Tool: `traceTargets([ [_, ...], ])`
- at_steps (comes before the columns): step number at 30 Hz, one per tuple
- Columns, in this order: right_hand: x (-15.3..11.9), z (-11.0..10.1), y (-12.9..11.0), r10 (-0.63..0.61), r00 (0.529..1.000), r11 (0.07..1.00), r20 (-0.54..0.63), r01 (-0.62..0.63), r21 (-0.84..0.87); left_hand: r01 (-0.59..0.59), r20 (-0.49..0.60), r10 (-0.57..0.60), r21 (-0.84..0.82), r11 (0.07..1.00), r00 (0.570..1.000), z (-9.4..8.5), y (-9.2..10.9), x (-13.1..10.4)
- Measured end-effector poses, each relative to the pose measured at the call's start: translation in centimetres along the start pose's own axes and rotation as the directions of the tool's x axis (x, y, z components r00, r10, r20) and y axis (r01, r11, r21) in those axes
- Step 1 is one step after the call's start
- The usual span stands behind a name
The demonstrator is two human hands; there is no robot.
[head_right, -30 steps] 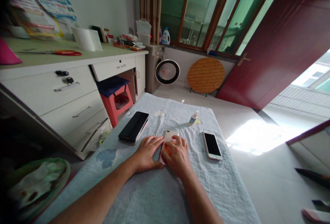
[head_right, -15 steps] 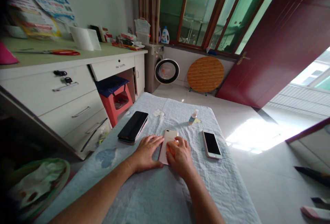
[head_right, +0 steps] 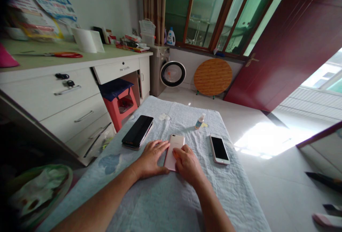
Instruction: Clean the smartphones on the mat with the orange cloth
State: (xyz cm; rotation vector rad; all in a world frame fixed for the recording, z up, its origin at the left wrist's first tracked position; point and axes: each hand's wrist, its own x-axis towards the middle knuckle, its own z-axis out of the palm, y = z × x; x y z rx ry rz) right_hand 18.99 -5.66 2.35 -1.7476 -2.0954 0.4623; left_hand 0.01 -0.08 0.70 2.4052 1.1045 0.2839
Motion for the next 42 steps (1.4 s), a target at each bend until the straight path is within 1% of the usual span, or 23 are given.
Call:
traceTargets([
  [3, 0.0, 0.0, 0.6, 0.048, 0.996, 0.995, -0.08, -0.04, 0.091, 0.0, -0.003, 0.0, -0.002, 1.0, 1.0, 0.0, -0.1, 0.0],
  [5, 0.0, 0.0, 0.8, 0.065, 0.992, 0.991, -0.109, -0.051, 0.122, -0.005, -0.002, 0.005, -0.002, 1.0, 1.0, 0.1, -0.2, 0.1],
  [8, 0.0, -0.3, 0.6, 0.057, 0.993, 0.99, -0.108, -0.043, 0.134, -0.005, 0.005, 0.005, 0.004, 1.0, 1.0, 0.2, -0.3, 0.1],
  [12, 0.0, -0.7, 0.4, 0.019, 0.993, 0.984, -0.112, 0.001, 0.181, -0.003, 0.005, 0.003, 0.01, 1.0, 1.0, 0.1, -0.2, 0.0],
  [17, -0.1, -1.0, 1.0, 0.017, 0.994, 0.97, -0.111, 0.011, 0.242, -0.002, 0.01, 0.002, 0.015, 1.0, 1.0, 0.1, -0.2, 0.0],
  [22, 0.0, -1.2, 1.7, 0.017, 0.991, 0.974, -0.135, 0.014, 0.227, -0.004, 0.008, 0.004, 0.018, 1.0, 1.0, 0.2, -0.2, 0.1],
  [29, -0.1, -1.3, 1.5, 0.084, 0.98, 0.979, -0.181, -0.047, 0.2, 0.009, 0.02, -0.009, 0.007, 1.0, 1.0, -0.4, 0.3, -0.1],
  [32, -0.2, -1.7, 1.5, 0.095, 0.981, 0.983, -0.167, -0.066, 0.172, -0.001, 0.011, 0.001, 0.013, 1.0, 1.0, -0.2, 0.1, 0.0],
  [35, -0.2, -1.8, 1.5, 0.075, 0.983, 0.988, -0.167, -0.05, 0.147, -0.011, -0.004, 0.011, 0.015, 1.0, 1.0, 0.2, -0.2, 0.1],
  [38, -0.1, -1.4, 1.5, 0.069, 0.986, 0.99, -0.151, -0.049, 0.129, -0.005, -0.004, 0.005, 0.011, 1.0, 1.0, 0.4, -0.3, 0.1],
  [42, 0.2, -1.0, 1.2, 0.106, 0.986, 0.986, -0.13, -0.087, 0.139, 0.001, 0.001, -0.001, 0.014, 1.0, 1.0, 0.2, -0.2, 0.1],
])
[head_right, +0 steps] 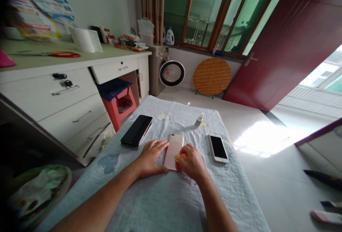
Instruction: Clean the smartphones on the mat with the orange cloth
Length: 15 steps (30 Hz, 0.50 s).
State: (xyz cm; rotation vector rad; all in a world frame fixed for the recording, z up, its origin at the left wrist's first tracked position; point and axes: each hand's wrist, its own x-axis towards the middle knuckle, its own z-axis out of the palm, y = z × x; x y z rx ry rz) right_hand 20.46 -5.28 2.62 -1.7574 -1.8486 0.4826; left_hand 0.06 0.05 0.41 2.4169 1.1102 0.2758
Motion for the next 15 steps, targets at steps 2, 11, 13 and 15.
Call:
traceTargets([
  [2, 0.1, 0.1, 0.1, 0.022, 1.0, 0.999, 0.004, -0.022, 0.028, -0.001, 0.003, 0.001, 0.001, 1.0, 1.0, -0.2, 0.1, 0.0],
  [11, 0.4, 1.7, 1.9, 0.14, 0.988, 0.975, -0.059, -0.128, 0.182, -0.01, -0.016, 0.01, 0.005, 1.0, 1.0, 0.1, -0.1, 0.0],
  [13, 0.5, 1.9, 1.8, 0.087, 0.988, 0.994, -0.126, -0.077, 0.083, -0.01, -0.023, 0.011, 0.005, 1.0, 1.0, 0.3, -0.2, 0.0],
  [15, 0.5, 2.0, 1.5, 0.038, 0.982, 0.999, -0.183, -0.038, 0.004, -0.007, -0.023, 0.007, 0.006, 1.0, 1.0, 0.4, -0.2, 0.1],
])
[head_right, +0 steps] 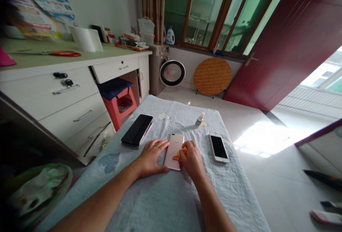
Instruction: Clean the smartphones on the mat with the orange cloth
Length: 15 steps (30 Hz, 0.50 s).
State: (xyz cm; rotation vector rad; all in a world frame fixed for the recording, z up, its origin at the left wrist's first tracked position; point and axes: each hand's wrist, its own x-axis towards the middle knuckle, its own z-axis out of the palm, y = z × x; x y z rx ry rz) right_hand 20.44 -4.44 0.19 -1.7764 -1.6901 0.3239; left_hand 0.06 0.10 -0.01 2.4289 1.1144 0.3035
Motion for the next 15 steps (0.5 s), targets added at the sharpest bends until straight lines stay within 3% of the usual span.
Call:
traceTargets([
  [4, -0.2, 0.0, -0.8, -0.051, 0.999, 0.996, -0.014, 0.05, -0.078, 0.003, 0.001, -0.003, -0.003, 1.0, 1.0, -0.2, 0.1, 0.0],
  [11, -0.8, -0.1, -2.4, -0.08, 0.987, 0.989, 0.136, 0.096, -0.116, -0.003, 0.004, 0.003, 0.006, 1.0, 1.0, -0.1, 0.0, 0.0],
  [15, -0.9, 0.1, -2.3, -0.085, 0.985, 0.985, 0.153, 0.107, -0.137, -0.011, 0.005, 0.011, 0.001, 1.0, 1.0, -0.1, 0.0, 0.0],
])
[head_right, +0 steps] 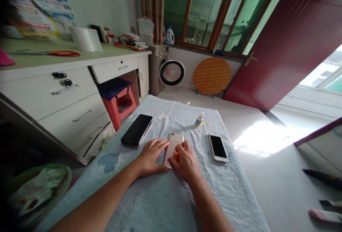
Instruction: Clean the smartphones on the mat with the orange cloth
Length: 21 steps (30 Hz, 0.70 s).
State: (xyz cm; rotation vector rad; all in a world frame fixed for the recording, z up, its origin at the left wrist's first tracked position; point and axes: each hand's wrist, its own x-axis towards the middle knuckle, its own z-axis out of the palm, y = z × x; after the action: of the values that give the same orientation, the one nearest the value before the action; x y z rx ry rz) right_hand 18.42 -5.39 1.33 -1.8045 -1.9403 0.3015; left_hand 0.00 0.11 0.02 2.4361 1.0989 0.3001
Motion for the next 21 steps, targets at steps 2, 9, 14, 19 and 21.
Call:
traceTargets([
  [2, 0.1, 0.2, 0.4, -0.007, 1.0, 1.0, -0.022, 0.008, 0.011, 0.002, 0.0, -0.002, -0.001, 1.0, 1.0, -0.1, 0.1, 0.0],
  [9, 0.2, -0.2, 1.2, -0.053, 0.992, 0.992, -0.117, 0.065, 0.105, 0.006, -0.007, -0.006, -0.008, 1.0, 1.0, -0.2, 0.2, -0.1],
  [14, 0.2, -0.1, 0.6, -0.143, 0.986, 0.979, -0.085, 0.153, 0.133, 0.002, 0.002, -0.002, -0.001, 1.0, 1.0, -0.3, 0.2, -0.1],
  [19, 0.3, 0.1, 0.4, -0.149, 0.986, 0.983, -0.073, 0.156, 0.094, 0.008, 0.012, -0.008, -0.003, 1.0, 1.0, -0.3, 0.3, 0.0],
  [21, 0.4, 0.3, 0.5, -0.144, 0.986, 0.985, -0.079, 0.151, 0.079, 0.011, 0.011, -0.011, -0.005, 1.0, 1.0, -0.3, 0.3, 0.0],
])
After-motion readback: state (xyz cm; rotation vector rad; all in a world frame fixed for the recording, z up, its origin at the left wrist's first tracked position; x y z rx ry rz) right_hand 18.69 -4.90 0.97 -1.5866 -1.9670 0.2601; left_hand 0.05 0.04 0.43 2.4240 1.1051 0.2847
